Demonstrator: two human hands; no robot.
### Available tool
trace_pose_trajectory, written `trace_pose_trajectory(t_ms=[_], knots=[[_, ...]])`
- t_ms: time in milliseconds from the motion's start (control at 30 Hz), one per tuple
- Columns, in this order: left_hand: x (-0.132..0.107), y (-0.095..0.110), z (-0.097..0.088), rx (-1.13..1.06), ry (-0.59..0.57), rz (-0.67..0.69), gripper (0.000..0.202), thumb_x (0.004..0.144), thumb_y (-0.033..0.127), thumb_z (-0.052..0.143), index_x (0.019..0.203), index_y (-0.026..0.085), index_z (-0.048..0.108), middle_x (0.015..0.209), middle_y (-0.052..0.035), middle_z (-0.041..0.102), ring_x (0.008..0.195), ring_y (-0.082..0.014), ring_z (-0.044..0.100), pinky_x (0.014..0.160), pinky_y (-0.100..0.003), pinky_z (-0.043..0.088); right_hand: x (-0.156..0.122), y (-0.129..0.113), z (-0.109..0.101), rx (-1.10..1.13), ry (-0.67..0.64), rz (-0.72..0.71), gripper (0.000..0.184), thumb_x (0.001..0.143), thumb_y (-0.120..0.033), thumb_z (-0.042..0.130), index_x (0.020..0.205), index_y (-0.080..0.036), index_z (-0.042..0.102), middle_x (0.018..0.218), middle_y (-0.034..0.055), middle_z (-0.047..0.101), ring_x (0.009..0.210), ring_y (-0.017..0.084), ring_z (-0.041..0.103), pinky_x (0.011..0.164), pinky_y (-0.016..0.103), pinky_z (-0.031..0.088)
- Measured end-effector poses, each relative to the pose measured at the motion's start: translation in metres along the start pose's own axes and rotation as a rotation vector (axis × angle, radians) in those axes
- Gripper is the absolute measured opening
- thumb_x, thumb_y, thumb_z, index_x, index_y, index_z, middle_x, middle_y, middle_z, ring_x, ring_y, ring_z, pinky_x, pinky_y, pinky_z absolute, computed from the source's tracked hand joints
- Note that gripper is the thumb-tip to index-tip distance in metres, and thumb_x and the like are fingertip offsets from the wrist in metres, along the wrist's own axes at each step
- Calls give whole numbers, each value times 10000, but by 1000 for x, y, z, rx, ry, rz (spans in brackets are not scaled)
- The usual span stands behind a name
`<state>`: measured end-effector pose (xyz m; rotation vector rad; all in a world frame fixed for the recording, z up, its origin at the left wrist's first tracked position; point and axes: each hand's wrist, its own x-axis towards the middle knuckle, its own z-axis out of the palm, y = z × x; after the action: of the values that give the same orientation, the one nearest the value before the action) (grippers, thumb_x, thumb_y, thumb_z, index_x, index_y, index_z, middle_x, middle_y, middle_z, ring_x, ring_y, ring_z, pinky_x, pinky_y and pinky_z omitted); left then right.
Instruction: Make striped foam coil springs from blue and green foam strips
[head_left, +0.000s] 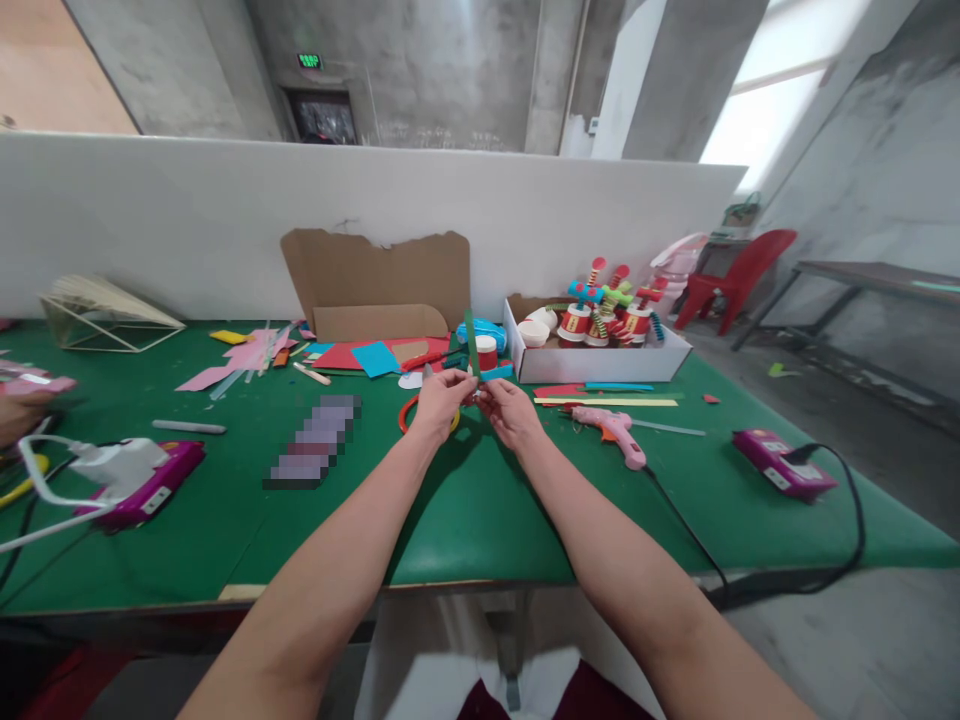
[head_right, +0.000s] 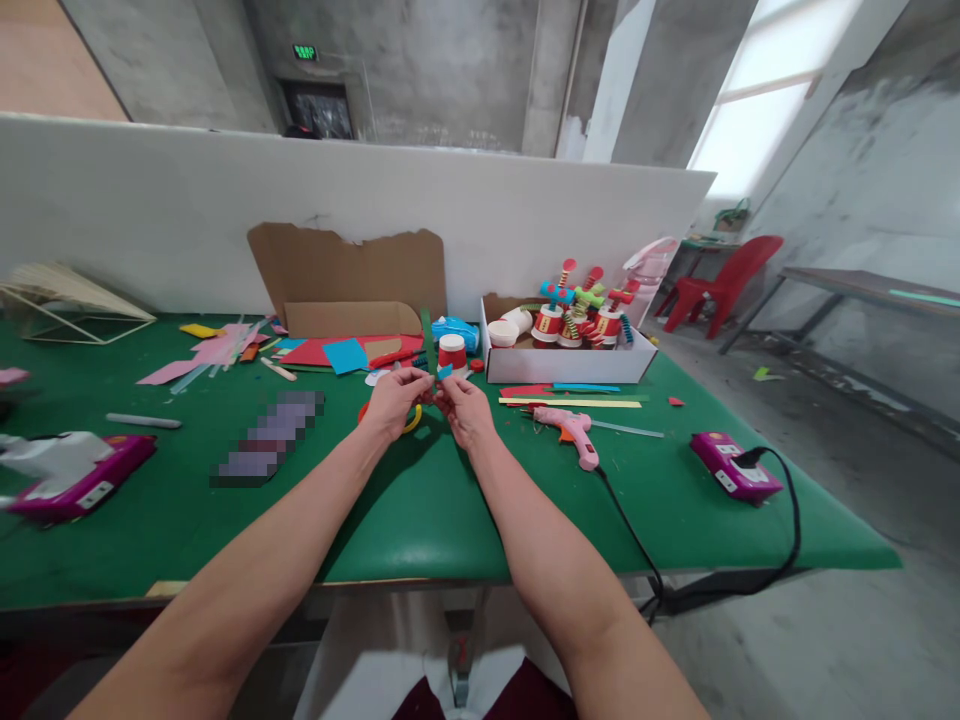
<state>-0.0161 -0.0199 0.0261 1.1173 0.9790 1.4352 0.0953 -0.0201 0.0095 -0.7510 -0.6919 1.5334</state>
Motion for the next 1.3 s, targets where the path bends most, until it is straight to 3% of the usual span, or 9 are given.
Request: trace_pose_trajectory(t_ms=[267,500,733,1033,1300], knots=[[-1,0,1,15,28,-5,217,511,281,751,580,147,594,490,34,529,477,-87,474,492,-228,401,1,2,0,28,11,16,277,488,-313,842,665,-181,673,570,-66,611,511,38,514,584,174,491],[-4,3,0,94,-52,99,211,556,305,733,565,159,582,495,28,517,481,-82,445,472,-216,365,2,-2,-3,-14,8,13,278,473,-297,849,656,-185,671,551,-60,604,532,54,530,615,204,505],[-3,3,1,170,-74,88,213,618,341,704,576,153,612,505,14,521,491,-88,451,467,-215,339,1,-5,-2,-96,42,-91,292,463,-316,842,662,-177,680,571,-49,616,521,65,524,589,227,488],[-4,5,-1,209,-81,144,157,625,317,702,643,166,660,547,11,566,514,-102,480,495,-225,391,-4,-11,0,-210,38,-186,258,500,-280,809,702,-174,688,629,-29,659,571,87,568,664,260,499],[-3,3,0,46,-50,72,328,573,368,757,793,153,643,638,2,617,549,-106,549,560,-239,461,-2,-8,1,-123,19,-96,260,485,-252,819,680,-165,669,608,-39,649,546,75,571,641,239,501]])
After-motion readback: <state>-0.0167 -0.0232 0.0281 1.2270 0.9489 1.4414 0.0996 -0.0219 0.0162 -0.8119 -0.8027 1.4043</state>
